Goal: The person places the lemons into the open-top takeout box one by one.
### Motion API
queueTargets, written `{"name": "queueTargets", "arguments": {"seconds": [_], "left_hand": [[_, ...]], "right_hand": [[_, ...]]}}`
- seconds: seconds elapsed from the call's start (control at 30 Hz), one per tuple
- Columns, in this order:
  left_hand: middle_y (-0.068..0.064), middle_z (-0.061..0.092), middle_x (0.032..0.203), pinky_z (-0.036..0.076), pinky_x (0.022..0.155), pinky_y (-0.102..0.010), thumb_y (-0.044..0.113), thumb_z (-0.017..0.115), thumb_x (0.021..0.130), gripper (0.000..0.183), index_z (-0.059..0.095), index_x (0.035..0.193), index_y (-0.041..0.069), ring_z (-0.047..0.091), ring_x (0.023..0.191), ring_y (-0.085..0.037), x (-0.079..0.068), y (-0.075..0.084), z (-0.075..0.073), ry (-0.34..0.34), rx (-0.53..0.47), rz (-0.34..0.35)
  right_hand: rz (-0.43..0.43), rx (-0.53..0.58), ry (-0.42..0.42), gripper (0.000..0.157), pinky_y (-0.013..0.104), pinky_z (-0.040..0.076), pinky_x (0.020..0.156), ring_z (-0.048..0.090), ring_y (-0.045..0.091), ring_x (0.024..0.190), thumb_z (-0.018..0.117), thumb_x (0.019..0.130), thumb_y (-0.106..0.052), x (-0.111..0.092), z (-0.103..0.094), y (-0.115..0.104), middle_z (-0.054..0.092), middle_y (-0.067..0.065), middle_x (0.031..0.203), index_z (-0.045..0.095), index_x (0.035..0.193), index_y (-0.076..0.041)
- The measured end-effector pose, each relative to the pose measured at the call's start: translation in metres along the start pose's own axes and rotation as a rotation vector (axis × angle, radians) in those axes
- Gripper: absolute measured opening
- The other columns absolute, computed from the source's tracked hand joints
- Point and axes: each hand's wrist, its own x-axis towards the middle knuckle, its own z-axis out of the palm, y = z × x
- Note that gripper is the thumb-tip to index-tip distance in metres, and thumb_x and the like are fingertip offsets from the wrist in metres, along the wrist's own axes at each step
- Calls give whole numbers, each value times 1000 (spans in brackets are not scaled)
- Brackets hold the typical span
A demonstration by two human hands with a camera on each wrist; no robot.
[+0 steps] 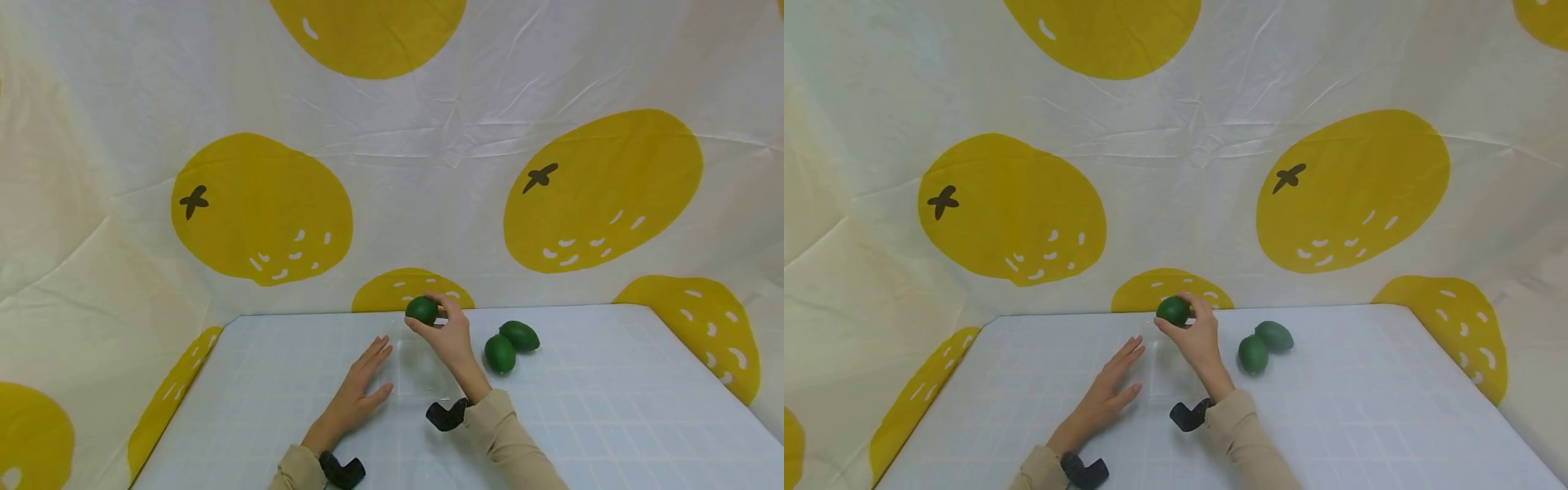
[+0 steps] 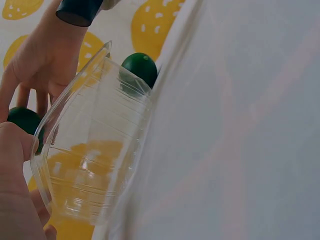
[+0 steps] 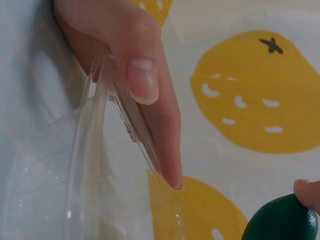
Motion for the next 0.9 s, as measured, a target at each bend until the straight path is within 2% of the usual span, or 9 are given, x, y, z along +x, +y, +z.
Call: {"name": "queueTargets", "arguments": {"seconds": [0.1,0.2,0.3,0.43,0.63,0.9], "left_hand": [[-5,28,162,25,112,-63,25,62,96,63,38,153,13,20,150,-26,0,0,0,6,0,13],[-8,29,161,27,111,-63,24,62,96,62,40,152,9,22,149,-28,1,-2,0,19,13,36],[-12,31,160,29,110,-61,23,63,95,61,42,149,2,25,147,-32,1,-2,0,38,29,73],[-14,33,159,30,111,-58,21,63,95,61,42,148,1,27,146,-35,1,-2,0,51,30,92],[-15,34,158,31,111,-58,19,65,93,62,42,150,6,28,145,-37,2,-2,1,58,23,101],[-11,32,159,29,110,-61,21,67,92,63,42,150,11,25,148,-32,1,-2,-1,33,-6,50]], "right_hand": [[59,-40,-47,59,39,55,76,58,32,100,86,76,-28,4,12,12,61,11,127,64,128,-10],[117,-81,-111,59,40,55,77,59,30,97,86,76,-31,5,19,15,62,12,123,64,126,-8],[171,-129,-166,59,44,55,83,60,32,103,85,76,-32,6,25,16,61,15,124,63,125,-7],[216,-209,-213,63,49,53,87,56,35,112,84,77,-35,5,29,18,57,19,131,61,128,-6],[198,-290,-239,64,50,54,84,55,37,109,84,78,-36,3,35,24,57,22,125,61,127,-3],[184,-303,-240,64,53,52,87,55,39,110,81,81,-36,-2,38,32,56,26,125,59,130,0]]}}
